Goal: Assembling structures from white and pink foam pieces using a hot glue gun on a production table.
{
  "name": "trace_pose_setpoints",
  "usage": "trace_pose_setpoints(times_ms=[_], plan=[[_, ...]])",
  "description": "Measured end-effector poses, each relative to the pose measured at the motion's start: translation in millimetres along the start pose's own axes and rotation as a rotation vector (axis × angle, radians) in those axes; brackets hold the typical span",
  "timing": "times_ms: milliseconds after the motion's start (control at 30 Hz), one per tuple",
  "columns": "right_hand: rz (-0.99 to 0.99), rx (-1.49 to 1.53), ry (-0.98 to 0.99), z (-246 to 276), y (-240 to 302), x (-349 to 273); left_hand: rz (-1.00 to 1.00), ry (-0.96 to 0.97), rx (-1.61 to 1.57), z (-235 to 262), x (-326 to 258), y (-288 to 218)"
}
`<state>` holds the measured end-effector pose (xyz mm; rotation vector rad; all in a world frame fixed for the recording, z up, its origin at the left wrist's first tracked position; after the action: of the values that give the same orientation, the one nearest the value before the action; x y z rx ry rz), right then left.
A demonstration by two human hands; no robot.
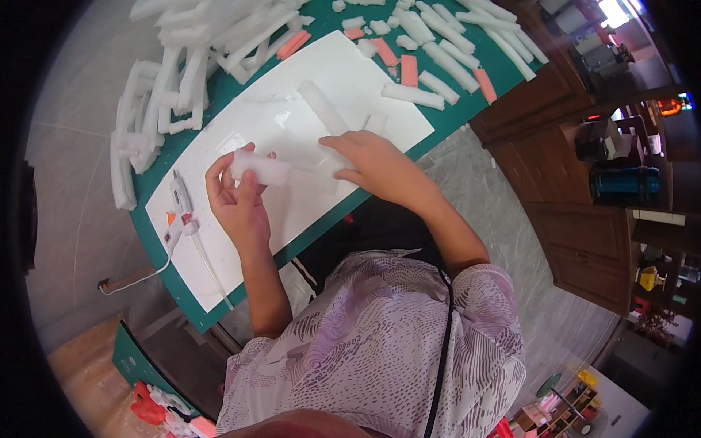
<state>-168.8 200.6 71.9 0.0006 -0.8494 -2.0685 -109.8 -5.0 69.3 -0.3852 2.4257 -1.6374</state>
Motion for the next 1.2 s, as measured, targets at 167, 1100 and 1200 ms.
trace_pose_setpoints(times_ms=[167,1100,1200], plan=[[0.018,-0.067,0.083,-4.7,4.3,-1.3,0.008,-0.016,0.032,8.7,-1.9,-3.9],[-0.045,-0.504,-0.735,130.9,-134.7,-14.7,0.082,-0.016,0.090,-6.3,-14.2,28.1],[-0.046,-0.570,-0.655,113.5,-148.7,-21.8,0.084,0.009,0.077,-12.6,-12.2,31.1]])
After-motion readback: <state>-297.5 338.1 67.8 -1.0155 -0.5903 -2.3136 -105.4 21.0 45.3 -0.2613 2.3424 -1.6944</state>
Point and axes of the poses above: each hand's wrist, its own x-axis towards the middle knuckle, its own z-axis out of the back of the hand, y = z × x, the point moved 4 cm from there along x, towards the middle knuckle, and after that the axes turned 11 degrees about z, right-handed, at the moved point
